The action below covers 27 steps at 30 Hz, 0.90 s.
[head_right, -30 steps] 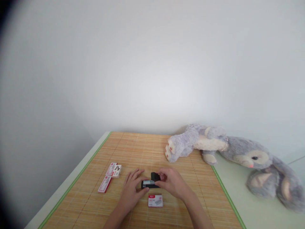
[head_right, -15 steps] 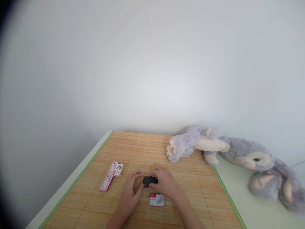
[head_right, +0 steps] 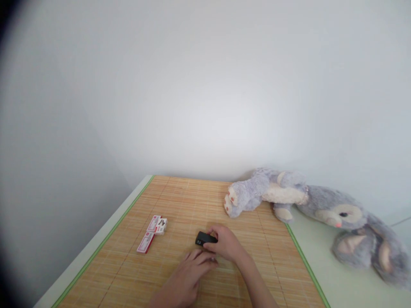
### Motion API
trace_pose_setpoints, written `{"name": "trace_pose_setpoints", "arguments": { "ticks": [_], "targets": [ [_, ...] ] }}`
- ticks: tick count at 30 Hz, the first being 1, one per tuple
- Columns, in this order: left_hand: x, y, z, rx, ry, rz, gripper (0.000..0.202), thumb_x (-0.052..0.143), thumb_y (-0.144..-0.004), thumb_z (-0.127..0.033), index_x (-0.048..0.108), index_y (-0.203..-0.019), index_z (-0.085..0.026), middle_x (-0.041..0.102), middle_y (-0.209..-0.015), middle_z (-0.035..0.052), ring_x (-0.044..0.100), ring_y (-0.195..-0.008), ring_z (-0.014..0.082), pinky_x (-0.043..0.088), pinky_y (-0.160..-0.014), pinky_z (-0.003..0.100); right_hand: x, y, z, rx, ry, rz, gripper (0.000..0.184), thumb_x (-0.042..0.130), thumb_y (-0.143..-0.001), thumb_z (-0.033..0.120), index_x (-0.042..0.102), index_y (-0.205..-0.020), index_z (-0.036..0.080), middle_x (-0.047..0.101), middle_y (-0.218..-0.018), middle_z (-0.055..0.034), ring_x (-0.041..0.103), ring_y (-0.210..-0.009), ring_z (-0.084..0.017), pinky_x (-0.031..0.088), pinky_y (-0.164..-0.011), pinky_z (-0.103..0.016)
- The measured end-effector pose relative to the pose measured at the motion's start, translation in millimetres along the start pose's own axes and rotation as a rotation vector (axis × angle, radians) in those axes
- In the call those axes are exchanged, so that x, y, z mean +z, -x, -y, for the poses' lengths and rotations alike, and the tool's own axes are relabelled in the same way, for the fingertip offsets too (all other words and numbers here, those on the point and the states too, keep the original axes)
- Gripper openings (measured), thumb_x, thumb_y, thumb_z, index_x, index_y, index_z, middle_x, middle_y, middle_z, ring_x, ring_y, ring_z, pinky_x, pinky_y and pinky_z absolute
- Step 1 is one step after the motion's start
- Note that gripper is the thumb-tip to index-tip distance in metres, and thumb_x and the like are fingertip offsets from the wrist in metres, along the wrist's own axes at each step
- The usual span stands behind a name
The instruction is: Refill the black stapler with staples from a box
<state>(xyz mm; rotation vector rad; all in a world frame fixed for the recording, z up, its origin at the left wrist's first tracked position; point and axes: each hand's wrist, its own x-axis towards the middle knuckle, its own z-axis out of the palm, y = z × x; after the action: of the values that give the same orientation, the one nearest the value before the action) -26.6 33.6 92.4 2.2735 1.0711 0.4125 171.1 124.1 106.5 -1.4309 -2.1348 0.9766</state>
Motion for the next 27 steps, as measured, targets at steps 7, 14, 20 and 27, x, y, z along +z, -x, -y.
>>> {"name": "trace_pose_setpoints", "arguments": {
  "ticks": [7,14,20,27],
  "targets": [
    [-11.9,12,31,-0.27,0.028,-0.188,0.08,0.062,-0.071,-0.017,0.05,-0.149,-0.032,0.054,-0.146,0.0058,0.046,-0.136,0.0304,0.036,-0.117,0.045,15,20,-26,0.15,-0.12,-0.137,0.036,0.074,-0.08,0.054,0.067,-0.081,0.019,0.055,-0.066,0.0048,0.047,-0.063,-0.013,0.031,-0.058,-0.024],
    [-11.1,7,46,-0.228,0.16,-0.185,0.082,0.073,-0.077,-0.032,0.044,-0.153,-0.035,0.055,-0.149,0.0047,0.046,-0.137,0.0292,0.037,-0.118,0.045,56,41,-37,0.276,-0.505,-0.175,0.056,0.059,-0.087,0.074,0.065,-0.095,0.019,0.054,-0.063,0.0053,0.049,-0.048,-0.011,0.037,-0.045,-0.023],
    [-7.0,-1,43,-0.185,0.231,-0.168,0.084,0.074,-0.075,-0.024,0.044,-0.153,-0.035,0.058,-0.144,0.0048,0.049,-0.134,0.0279,0.037,-0.118,0.044,72,42,-28,0.25,-0.668,-0.215,0.055,0.059,-0.089,0.073,0.06,-0.095,0.019,0.06,-0.068,0.004,0.051,-0.042,-0.01,0.043,-0.039,-0.023],
    [-4.8,-4,45,-0.184,0.29,-0.18,0.084,0.074,-0.075,-0.022,0.044,-0.152,-0.036,0.057,-0.142,0.0056,0.05,-0.134,0.0275,0.038,-0.118,0.046,73,42,-22,0.253,-0.689,-0.263,0.054,0.061,-0.089,0.072,0.061,-0.096,0.019,0.061,-0.067,0.0032,0.05,-0.042,-0.011,0.042,-0.037,-0.023]
  ]
}}
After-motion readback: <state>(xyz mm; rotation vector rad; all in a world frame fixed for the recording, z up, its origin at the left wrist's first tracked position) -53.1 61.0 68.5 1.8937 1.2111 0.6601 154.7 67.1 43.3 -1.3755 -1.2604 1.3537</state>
